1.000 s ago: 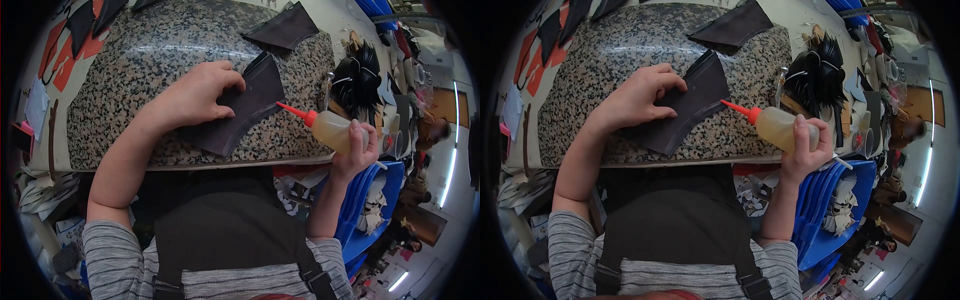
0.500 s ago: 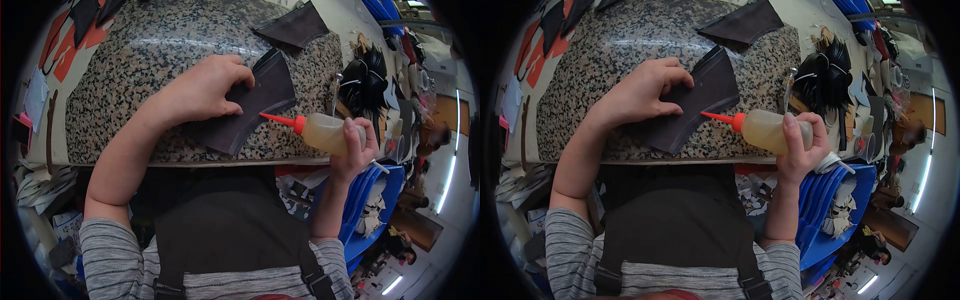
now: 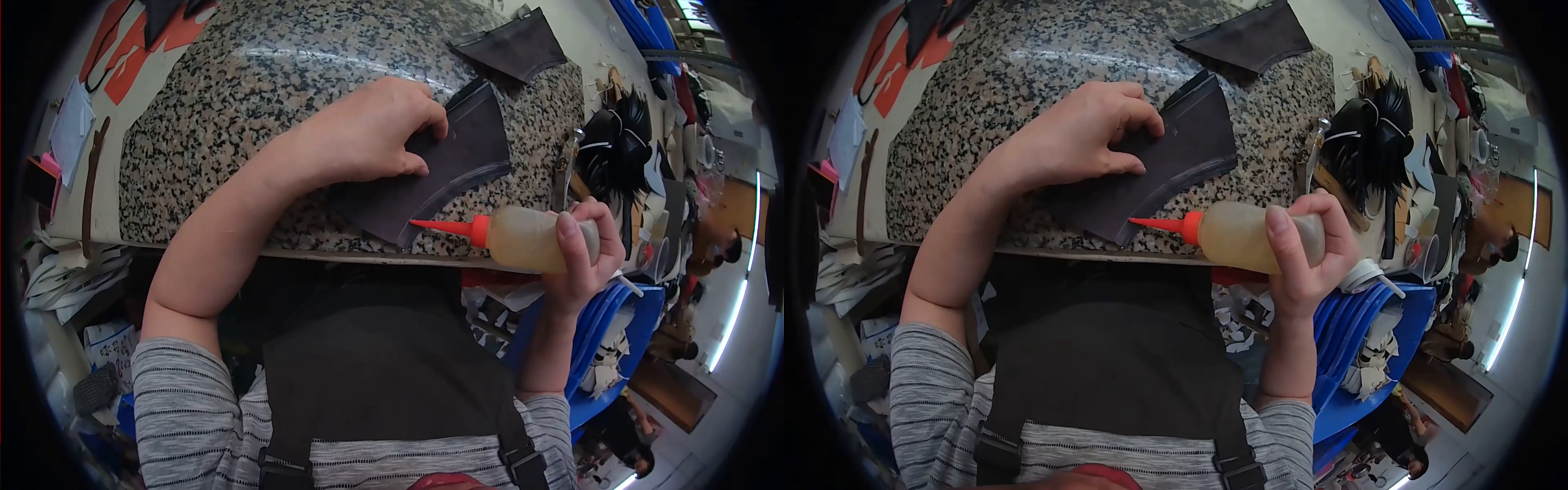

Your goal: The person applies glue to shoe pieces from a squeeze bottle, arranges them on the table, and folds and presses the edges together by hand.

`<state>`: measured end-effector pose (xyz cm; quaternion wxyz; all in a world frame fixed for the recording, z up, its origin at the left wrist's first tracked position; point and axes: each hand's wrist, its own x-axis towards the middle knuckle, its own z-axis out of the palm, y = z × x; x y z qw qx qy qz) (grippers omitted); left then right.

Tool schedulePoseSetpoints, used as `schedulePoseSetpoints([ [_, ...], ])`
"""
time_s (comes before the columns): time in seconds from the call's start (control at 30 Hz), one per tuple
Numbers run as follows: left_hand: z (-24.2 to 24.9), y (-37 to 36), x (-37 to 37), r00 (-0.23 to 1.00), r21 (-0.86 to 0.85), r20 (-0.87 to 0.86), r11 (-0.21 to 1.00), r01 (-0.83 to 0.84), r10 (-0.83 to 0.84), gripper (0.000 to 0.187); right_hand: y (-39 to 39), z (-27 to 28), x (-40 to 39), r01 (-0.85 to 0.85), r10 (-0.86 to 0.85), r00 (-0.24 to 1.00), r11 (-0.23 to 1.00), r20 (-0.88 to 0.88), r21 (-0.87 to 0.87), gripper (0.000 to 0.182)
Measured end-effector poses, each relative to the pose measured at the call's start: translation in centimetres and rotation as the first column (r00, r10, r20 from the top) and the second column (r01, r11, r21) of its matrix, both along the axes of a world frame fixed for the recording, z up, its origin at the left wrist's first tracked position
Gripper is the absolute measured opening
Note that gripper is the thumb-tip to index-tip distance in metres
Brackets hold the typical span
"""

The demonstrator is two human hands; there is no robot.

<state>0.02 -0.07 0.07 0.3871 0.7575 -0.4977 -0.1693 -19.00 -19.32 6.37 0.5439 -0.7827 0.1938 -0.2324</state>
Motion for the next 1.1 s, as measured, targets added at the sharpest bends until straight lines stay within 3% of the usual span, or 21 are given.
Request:
schedulePoseSetpoints([
  [0.3, -0.7, -0.1, 0.2, 1.000, -0.045, 0.012, 0.999, 0.004, -0.004, 0.025, 1.6, 0.1, -0.8, -0.177, 0.179, 0.981, 0.984, -0.069, 0.025, 0.023],
  [0.4, -0.7, 0.2, 0.6, 1.000, -0.052, 0.023, 0.999, 0.003, -0.002, 0.021, 0.9, 0.6, -0.5, -0.136, 0.107, 0.982, 0.971, 0.154, 0.194, 0.021],
  [0.43, -0.6, 0.3, 0.6, 1.000, -0.048, 0.024, 0.999, 0.002, -0.001, 0.020, -0.1, 0.8, -0.5, -0.132, 0.094, 0.975, 0.974, 0.202, 0.183, 0.019],
  [0.53, 0.4, 0.2, 0.6, 0.982, -0.057, -0.134, 0.988, -0.144, 0.135, 0.018, -1.7, 2.1, 0.9, 0.124, -0.125, 0.955, 0.992, 0.270, 0.020, 0.019],
  [0.57, 0.8, 0.3, 0.7, 0.974, -0.031, -0.159, 0.985, -0.167, 0.160, 0.018, -1.7, 2.6, 1.5, 0.205, -0.208, 0.947, 0.978, 0.245, 0.039, 0.020],
  [0.67, 1.5, 0.4, 0.9, 0.962, 0.009, -0.191, 0.980, -0.198, 0.196, 0.018, -3.2, 1.9, 3.7, 0.310, -0.279, 0.923, 0.947, 0.263, -0.084, 0.022],
  [0.93, 0.5, 0.3, 1.1, 0.978, -0.073, -0.140, 0.984, -0.165, 0.154, 0.017, -6.5, -0.5, 7.6, 0.290, -0.269, 0.924, 0.956, 0.272, -0.037, 0.018],
  [1.1, 0.7, 0.4, 1.0, 0.977, -0.053, -0.160, 0.987, -0.154, 0.144, 0.019, -7.0, -1.5, 8.4, 0.284, -0.249, 0.931, 0.953, 0.267, -0.103, 0.017],
])
